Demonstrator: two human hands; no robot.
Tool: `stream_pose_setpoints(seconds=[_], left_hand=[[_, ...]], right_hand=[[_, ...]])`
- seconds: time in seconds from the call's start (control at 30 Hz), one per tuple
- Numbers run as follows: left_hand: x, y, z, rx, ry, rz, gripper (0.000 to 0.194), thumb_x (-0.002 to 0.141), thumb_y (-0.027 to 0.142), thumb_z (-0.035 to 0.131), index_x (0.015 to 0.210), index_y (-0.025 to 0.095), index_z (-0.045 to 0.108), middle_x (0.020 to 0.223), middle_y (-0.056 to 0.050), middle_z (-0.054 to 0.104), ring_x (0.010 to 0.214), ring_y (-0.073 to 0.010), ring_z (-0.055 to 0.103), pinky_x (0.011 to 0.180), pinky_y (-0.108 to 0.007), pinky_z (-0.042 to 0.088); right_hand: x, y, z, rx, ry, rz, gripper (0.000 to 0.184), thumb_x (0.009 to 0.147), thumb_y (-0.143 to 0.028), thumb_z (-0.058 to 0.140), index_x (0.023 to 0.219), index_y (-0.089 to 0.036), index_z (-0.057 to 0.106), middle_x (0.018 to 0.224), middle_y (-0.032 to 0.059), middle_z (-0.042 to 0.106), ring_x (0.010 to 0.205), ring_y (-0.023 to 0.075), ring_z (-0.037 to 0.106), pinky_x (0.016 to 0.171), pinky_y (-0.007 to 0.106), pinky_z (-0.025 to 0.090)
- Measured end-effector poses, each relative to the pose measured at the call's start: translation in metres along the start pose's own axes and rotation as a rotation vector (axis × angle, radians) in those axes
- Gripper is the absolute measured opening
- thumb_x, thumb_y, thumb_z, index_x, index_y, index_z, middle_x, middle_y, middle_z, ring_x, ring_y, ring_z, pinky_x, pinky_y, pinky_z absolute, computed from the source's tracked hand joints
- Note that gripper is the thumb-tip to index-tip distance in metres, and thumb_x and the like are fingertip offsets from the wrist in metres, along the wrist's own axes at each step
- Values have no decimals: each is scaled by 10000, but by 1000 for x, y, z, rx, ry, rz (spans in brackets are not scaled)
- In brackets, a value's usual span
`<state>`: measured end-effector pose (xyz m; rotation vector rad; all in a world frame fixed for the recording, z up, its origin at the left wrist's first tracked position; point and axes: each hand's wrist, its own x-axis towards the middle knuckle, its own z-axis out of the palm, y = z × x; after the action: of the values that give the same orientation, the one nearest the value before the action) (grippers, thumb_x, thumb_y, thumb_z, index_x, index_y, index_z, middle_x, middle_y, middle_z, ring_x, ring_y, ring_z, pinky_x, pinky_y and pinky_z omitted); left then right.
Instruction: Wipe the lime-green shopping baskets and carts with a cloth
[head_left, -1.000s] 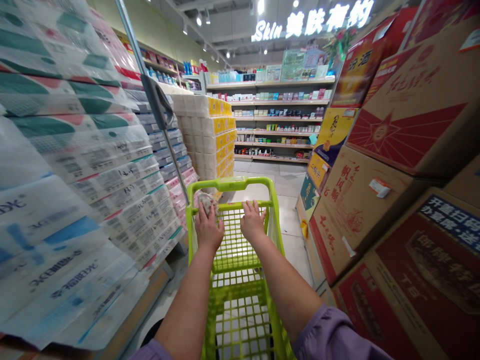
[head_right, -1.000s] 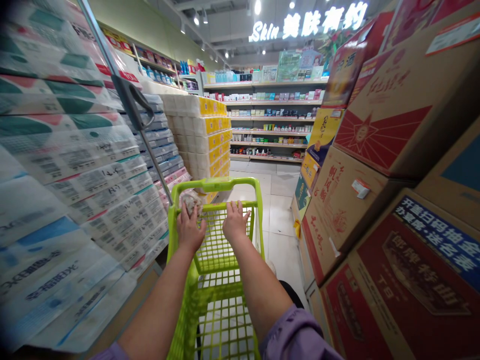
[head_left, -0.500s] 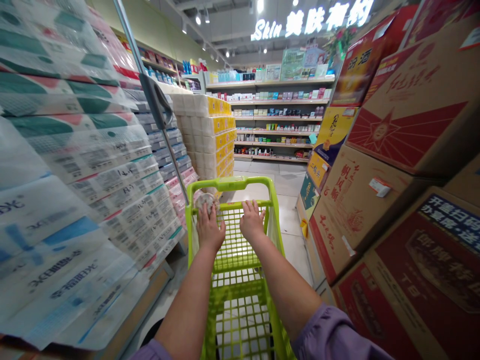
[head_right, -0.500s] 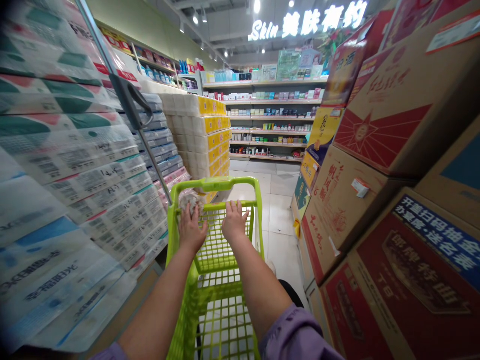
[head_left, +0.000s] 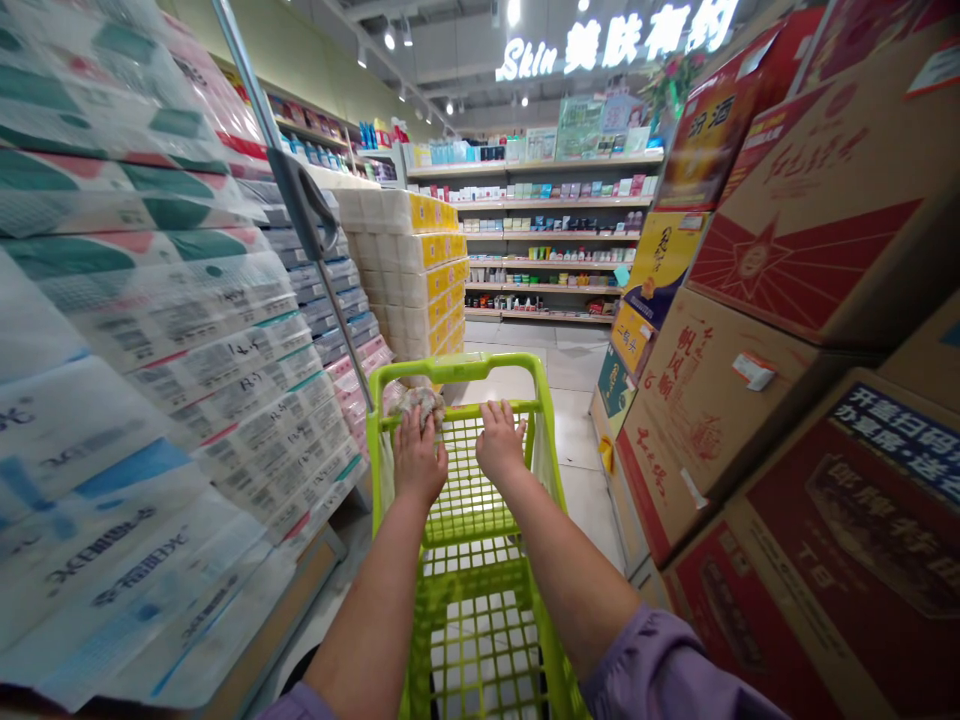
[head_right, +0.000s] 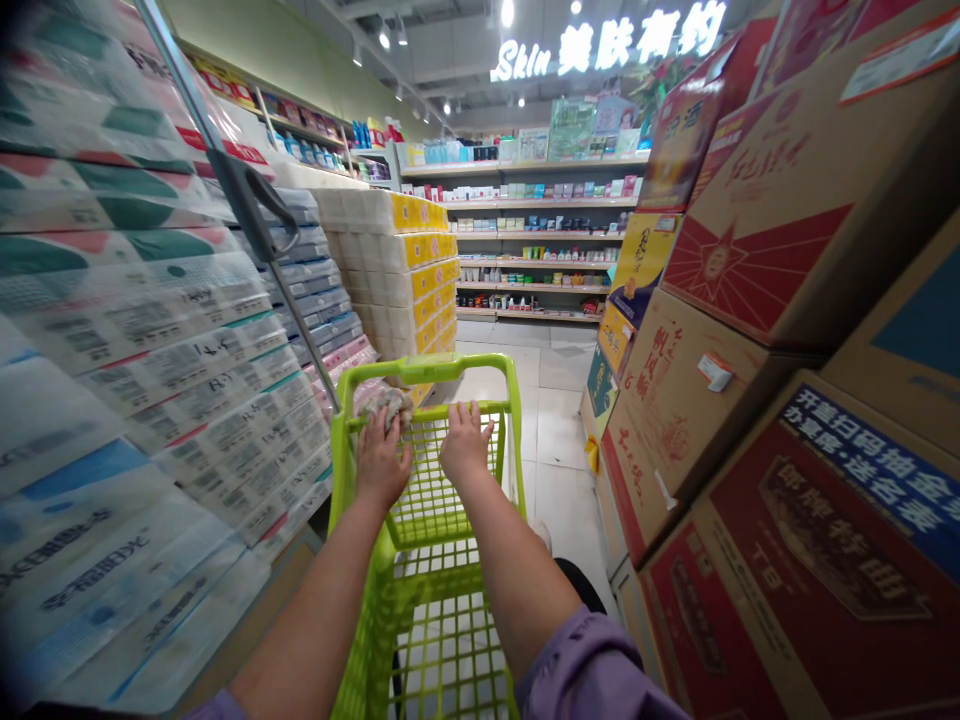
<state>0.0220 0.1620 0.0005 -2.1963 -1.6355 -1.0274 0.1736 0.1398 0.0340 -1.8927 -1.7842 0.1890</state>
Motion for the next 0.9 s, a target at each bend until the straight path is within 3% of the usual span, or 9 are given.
stream_pose_setpoints(seconds=[0.17, 0.37, 0.53, 0.67, 0.77, 0.83, 0.9], left_hand=[[0, 5, 1, 18, -51, -11, 589, 808, 230, 523, 1375, 96, 440, 1532, -185, 287, 1437, -358, 191, 1148, -555, 242], [-3, 7, 8, -90, -92, 135, 634, 831, 227, 521, 1435, 133, 349, 1558, -156, 237, 1451, -322, 159, 1144, -512, 293], [-3, 4, 11, -181, -88, 175, 700, 849, 198, 496, 1490, 157, 220, 1563, -154, 223, 1455, -305, 143, 1149, -521, 283], [-3, 3, 13, -358, -92, 189, 778, 861, 118, 407, 1519, 192, -1, 1565, -137, 227, 1436, -228, 241, 1128, -444, 351], [-3, 3, 13, -437, -75, 146, 808, 854, 87, 364, 1508, 184, -101, 1551, -150, 261, 1396, -193, 335, 1090, -393, 409], [-2, 2, 11, -388, -39, 122, 785, 847, 88, 368, 1516, 165, -36, 1541, -154, 284, 1405, -199, 318, 1111, -402, 383], [-1, 1, 7, -245, -16, 87, 714, 838, 110, 407, 1506, 147, 157, 1538, -152, 293, 1434, -243, 246, 1149, -457, 314]], right_hand=[[0, -1, 1, -31, 1, -7, 583, 873, -145, 363, 1454, -182, 333, 1548, 83, 271, 1458, 243, 95, 1137, 599, 149], [1, -3, 1, -59, -8, -12, 594, 864, -152, 393, 1455, -172, 330, 1550, 109, 259, 1457, 252, 104, 1132, 604, 148], [-1, -8, 7, -69, 17, -29, 679, 847, -158, 411, 1499, -155, 220, 1568, 110, 205, 1463, 256, 59, 1137, 610, 70], [-3, -17, 13, -85, 12, -256, 778, 839, -174, 444, 1527, -223, 83, 1600, 50, 40, 1468, 235, -41, 1143, 583, 30], [0, -19, 14, -95, -57, -367, 719, 871, -198, 412, 1519, -294, 116, 1597, -4, 69, 1469, 212, -18, 1139, 592, 21], [2, -17, 13, -105, -83, -353, 686, 877, -210, 406, 1512, -293, 158, 1591, -8, 118, 1468, 215, 10, 1133, 608, 7], [5, -14, 11, -113, -79, -318, 670, 869, -203, 413, 1501, -285, 205, 1584, -2, 164, 1466, 225, 28, 1127, 622, -3]])
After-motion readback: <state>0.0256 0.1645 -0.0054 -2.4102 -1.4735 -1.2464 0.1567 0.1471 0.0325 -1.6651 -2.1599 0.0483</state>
